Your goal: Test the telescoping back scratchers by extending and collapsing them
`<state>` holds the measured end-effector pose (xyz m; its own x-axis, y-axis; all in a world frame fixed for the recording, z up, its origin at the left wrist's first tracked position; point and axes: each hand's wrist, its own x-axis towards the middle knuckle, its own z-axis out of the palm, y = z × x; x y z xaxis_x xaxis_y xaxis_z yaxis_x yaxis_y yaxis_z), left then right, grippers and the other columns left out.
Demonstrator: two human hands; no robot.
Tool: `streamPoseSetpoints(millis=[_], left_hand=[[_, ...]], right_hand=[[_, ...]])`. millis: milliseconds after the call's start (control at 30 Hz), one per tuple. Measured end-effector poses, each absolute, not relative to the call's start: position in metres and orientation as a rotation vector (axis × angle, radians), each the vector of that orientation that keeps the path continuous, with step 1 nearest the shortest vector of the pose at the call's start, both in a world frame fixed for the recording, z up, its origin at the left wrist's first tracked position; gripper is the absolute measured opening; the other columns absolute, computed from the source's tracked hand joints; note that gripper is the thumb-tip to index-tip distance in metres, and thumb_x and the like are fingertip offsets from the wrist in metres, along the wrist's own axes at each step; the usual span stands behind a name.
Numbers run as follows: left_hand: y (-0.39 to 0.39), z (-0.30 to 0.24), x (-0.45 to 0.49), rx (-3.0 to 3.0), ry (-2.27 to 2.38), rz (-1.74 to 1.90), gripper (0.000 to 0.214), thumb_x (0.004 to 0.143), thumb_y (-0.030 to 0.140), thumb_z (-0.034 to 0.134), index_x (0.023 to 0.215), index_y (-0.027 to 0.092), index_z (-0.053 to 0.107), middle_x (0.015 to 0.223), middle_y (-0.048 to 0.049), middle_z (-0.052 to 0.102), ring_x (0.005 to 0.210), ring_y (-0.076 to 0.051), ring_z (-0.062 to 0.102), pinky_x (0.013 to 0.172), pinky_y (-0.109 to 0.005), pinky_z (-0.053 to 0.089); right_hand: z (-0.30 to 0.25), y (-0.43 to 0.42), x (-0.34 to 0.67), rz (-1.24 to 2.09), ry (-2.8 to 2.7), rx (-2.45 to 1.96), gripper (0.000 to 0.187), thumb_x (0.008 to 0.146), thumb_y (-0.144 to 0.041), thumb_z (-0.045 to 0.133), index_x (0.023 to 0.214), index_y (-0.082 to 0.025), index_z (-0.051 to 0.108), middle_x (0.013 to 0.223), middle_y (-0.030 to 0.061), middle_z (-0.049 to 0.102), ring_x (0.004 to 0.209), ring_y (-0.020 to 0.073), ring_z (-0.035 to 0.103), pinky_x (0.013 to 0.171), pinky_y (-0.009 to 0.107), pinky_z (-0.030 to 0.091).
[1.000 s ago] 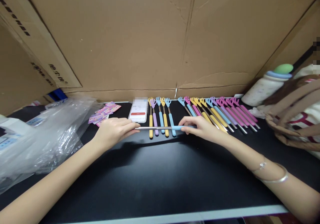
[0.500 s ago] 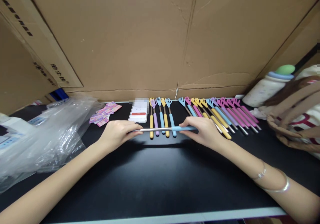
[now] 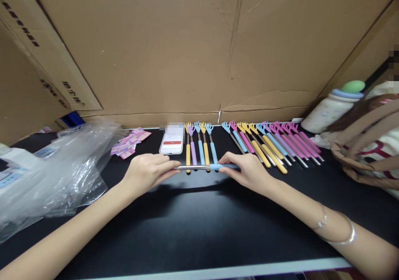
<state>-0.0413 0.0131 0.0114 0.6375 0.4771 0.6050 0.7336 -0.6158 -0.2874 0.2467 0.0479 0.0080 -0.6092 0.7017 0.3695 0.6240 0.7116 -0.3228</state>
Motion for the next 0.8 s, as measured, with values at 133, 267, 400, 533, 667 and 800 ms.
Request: streamPoseSetpoints(millis=[133, 267, 400, 533, 667, 800], left_hand=[[0.011, 0.009, -0.038, -2.305, -0.922, -0.616, 0.024, 0.088, 0.036, 0.046, 0.084, 0.022, 0.066, 0.057, 0.0037, 0.058, 0.051, -0.009, 0.054, 0.050, -0.021, 0.034], [0.010, 0.005, -0.036, -2.310, -0.924, -0.593, 0.022, 0.088, 0.036, 0.047, 0.086, 0.023, 0.065, 0.057, 0.0045, 0.057, 0.052, -0.008, 0.054, 0.052, -0.022, 0.034], [0.009, 0.001, -0.035, -2.346, -0.927, -0.597, 0.022, 0.089, 0.035, 0.046, 0.086, 0.023, 0.064, 0.058, 0.0045, 0.057, 0.054, -0.008, 0.054, 0.053, -0.021, 0.034], [0.008, -0.002, -0.032, -2.402, -0.969, -0.628, 0.024, 0.090, 0.035, 0.044, 0.086, 0.022, 0.064, 0.060, 0.0038, 0.059, 0.056, -0.008, 0.055, 0.054, -0.020, 0.035], [0.006, -0.002, -0.028, -2.442, -1.029, -0.673, 0.025, 0.090, 0.035, 0.043, 0.085, 0.022, 0.064, 0.063, 0.0039, 0.060, 0.057, -0.008, 0.056, 0.054, -0.019, 0.035], [0.004, -0.001, -0.025, -2.465, -1.060, -0.695, 0.026, 0.090, 0.035, 0.043, 0.086, 0.022, 0.065, 0.064, 0.0033, 0.062, 0.058, -0.008, 0.056, 0.055, -0.019, 0.036]], right_hand=[[0.008, 0.043, 0.242, 0.358, -2.490, -1.040, 0.029, 0.087, -0.044, 0.043, 0.087, -0.020, 0.058, 0.068, -0.0017, 0.062, 0.055, 0.0074, 0.051, 0.056, 0.018, 0.032], [0.011, 0.040, 0.240, 0.522, -2.540, -1.038, 0.032, 0.089, -0.043, 0.037, 0.091, -0.019, 0.058, 0.070, -0.0007, 0.061, 0.060, 0.0084, 0.052, 0.059, 0.019, 0.033], [0.014, 0.039, 0.238, 0.647, -2.568, -1.040, 0.031, 0.089, -0.040, 0.038, 0.093, -0.017, 0.058, 0.069, -0.0003, 0.059, 0.058, 0.0082, 0.050, 0.057, 0.019, 0.033], [0.013, 0.038, 0.236, 0.612, -2.557, -1.039, 0.029, 0.088, -0.040, 0.042, 0.091, -0.017, 0.059, 0.068, -0.0007, 0.060, 0.057, 0.0077, 0.051, 0.057, 0.018, 0.034], [0.008, 0.036, 0.235, 0.442, -2.538, -1.010, 0.024, 0.086, -0.039, 0.046, 0.091, -0.019, 0.059, 0.077, -0.0001, 0.065, 0.063, 0.0087, 0.057, 0.060, 0.018, 0.036], [0.002, 0.033, 0.236, 0.242, -2.527, -0.942, 0.021, 0.086, -0.037, 0.048, 0.090, -0.020, 0.059, 0.079, -0.0009, 0.066, 0.059, 0.0076, 0.057, 0.057, 0.018, 0.037]])
